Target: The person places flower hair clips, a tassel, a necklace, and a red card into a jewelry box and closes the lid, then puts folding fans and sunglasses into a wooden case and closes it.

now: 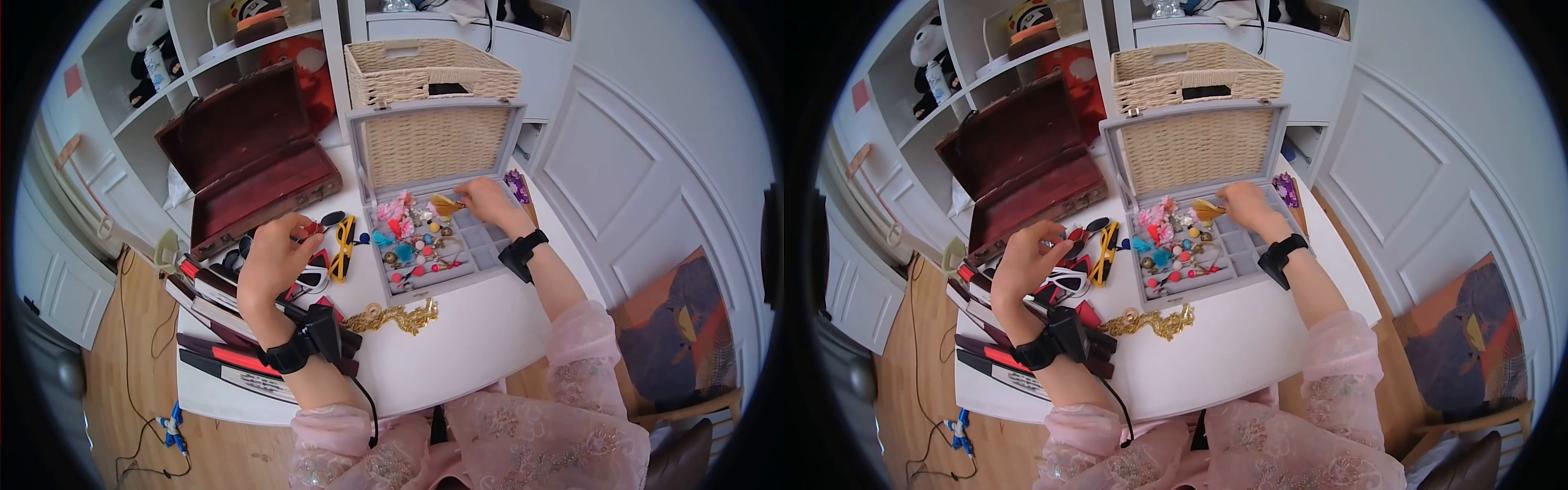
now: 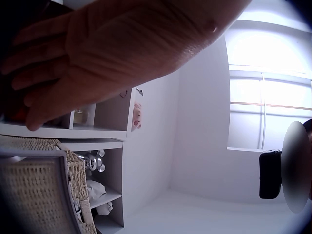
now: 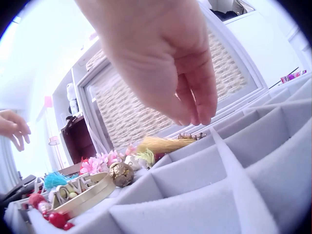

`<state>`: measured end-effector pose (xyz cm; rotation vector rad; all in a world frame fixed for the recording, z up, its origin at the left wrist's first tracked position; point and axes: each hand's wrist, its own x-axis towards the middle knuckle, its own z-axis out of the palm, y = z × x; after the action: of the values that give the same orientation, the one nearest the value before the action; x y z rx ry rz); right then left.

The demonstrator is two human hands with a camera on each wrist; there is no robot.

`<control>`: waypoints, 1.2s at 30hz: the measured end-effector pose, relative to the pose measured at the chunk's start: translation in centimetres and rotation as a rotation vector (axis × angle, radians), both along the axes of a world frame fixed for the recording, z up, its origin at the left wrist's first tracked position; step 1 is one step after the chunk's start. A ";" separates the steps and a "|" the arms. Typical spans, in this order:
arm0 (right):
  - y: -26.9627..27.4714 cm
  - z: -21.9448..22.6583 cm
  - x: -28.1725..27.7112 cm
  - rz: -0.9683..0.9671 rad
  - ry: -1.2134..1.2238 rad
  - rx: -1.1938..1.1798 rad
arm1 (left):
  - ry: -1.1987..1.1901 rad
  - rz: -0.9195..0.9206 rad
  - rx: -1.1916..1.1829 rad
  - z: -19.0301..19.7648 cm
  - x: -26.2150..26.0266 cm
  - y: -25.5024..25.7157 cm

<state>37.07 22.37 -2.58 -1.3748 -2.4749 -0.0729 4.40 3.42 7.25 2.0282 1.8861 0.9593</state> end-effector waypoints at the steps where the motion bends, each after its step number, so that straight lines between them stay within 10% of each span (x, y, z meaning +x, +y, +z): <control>1: -0.1 0.1 0.0 -0.023 0.061 -0.023 | -0.011 0.000 0.008 0.0 0.0 0.0; 17: -6.2 5.0 -4.0 0.076 0.044 -0.080 | -0.007 0.030 -0.014 0.1 0.1 0.1; 24: -13.2 4.3 -10.1 0.678 -0.042 -0.294 | -0.003 0.038 -0.028 0.0 0.0 0.1; 36: -14.7 0.3 -12.9 0.830 -0.124 0.008 | -0.015 0.051 0.000 -0.2 -0.4 0.0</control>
<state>24.14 7.66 -2.28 -0.2600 -2.9281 0.0199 4.00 3.45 7.10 1.9763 1.9390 0.9839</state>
